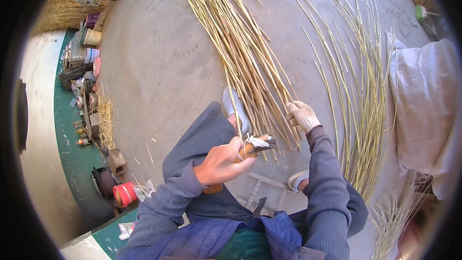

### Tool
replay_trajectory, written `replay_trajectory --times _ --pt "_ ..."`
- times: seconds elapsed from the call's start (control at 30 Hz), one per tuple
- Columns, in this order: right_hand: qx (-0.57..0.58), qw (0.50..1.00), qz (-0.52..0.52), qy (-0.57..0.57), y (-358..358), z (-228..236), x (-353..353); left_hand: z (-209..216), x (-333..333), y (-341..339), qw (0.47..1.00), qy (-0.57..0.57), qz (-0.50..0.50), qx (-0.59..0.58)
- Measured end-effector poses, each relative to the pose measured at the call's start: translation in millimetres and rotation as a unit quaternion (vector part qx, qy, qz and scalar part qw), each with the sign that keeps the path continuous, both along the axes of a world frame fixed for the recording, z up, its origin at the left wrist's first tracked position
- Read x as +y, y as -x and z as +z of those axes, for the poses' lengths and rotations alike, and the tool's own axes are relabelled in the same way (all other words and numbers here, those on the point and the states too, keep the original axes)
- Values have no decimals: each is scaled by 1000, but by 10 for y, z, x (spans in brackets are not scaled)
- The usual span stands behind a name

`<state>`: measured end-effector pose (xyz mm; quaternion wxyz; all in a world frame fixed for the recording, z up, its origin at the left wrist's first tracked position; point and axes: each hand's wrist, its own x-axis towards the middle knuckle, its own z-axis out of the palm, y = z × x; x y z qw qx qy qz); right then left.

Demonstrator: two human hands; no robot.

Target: The person sits on the floor and uses pruning shears to trim the ends of thin wooden sticks. They pick up sticks one at a time, cut the ends, and place the trimmed sticks into a pile on the floor.

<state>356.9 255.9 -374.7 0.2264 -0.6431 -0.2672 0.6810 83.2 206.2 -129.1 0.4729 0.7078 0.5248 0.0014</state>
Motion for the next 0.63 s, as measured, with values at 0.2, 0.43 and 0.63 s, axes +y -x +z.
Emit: replay_trajectory --times 0.2,0.43,0.63 --pt "-115 986 56 -108 178 1649 27 -69 13 36 998 -55 6 -35" --pt "-398 885 187 -154 -322 2971 -884 -181 63 40 993 -115 12 -38" --pt "-594 696 221 -337 -1199 3503 -2014 -187 59 -40 995 -96 9 -40"
